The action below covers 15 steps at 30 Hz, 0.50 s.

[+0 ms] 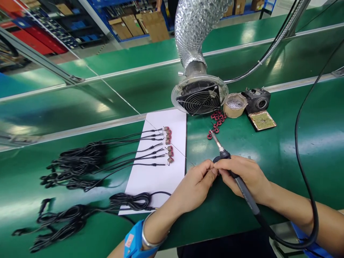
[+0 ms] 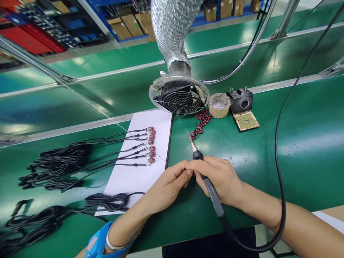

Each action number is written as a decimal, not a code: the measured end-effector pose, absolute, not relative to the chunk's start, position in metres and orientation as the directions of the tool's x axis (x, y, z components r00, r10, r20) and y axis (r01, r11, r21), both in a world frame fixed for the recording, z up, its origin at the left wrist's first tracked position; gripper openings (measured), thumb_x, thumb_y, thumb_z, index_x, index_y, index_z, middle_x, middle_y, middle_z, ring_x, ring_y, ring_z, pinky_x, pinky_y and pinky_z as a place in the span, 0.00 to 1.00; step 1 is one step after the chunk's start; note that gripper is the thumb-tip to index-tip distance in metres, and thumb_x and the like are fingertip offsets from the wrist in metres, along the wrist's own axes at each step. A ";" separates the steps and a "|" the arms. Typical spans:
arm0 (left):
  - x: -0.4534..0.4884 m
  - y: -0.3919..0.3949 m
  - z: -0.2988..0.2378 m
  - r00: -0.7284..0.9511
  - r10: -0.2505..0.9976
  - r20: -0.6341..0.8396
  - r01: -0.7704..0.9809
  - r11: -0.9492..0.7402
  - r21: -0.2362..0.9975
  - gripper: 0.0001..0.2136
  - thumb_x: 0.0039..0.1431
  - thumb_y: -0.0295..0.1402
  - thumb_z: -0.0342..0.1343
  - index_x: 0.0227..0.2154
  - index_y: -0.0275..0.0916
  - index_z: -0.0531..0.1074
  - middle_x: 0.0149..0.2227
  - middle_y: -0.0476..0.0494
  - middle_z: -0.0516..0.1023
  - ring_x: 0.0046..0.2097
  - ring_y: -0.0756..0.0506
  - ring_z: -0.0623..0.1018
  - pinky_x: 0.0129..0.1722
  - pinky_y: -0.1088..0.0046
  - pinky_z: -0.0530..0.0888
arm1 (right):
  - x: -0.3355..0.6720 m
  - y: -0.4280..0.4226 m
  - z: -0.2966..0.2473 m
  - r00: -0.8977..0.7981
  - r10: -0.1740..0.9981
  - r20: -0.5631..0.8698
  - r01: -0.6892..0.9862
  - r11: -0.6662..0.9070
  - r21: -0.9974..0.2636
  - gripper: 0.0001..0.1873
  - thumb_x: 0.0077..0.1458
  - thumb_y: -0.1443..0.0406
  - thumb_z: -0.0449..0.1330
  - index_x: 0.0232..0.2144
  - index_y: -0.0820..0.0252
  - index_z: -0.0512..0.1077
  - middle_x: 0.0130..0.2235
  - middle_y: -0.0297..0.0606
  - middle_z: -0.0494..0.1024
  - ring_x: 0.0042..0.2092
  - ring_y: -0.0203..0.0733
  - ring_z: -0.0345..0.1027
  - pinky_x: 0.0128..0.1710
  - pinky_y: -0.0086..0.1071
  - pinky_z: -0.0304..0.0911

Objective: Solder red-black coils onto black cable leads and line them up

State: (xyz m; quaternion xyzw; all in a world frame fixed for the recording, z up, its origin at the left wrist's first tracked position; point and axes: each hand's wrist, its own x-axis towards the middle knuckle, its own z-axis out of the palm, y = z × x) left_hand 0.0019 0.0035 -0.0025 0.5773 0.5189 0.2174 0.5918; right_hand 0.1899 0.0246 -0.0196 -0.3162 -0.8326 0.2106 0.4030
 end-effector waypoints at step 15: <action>0.009 0.002 -0.009 0.369 0.810 -0.455 0.148 0.432 0.890 0.15 0.66 0.43 0.44 0.27 0.41 0.59 0.21 0.57 0.59 0.22 0.53 0.56 0.22 0.76 0.55 | 0.191 0.020 -0.025 -0.510 0.653 0.559 0.343 0.751 -0.564 0.17 0.62 0.75 0.53 0.51 0.59 0.69 0.34 0.36 0.77 0.33 0.37 0.72 0.35 0.30 0.70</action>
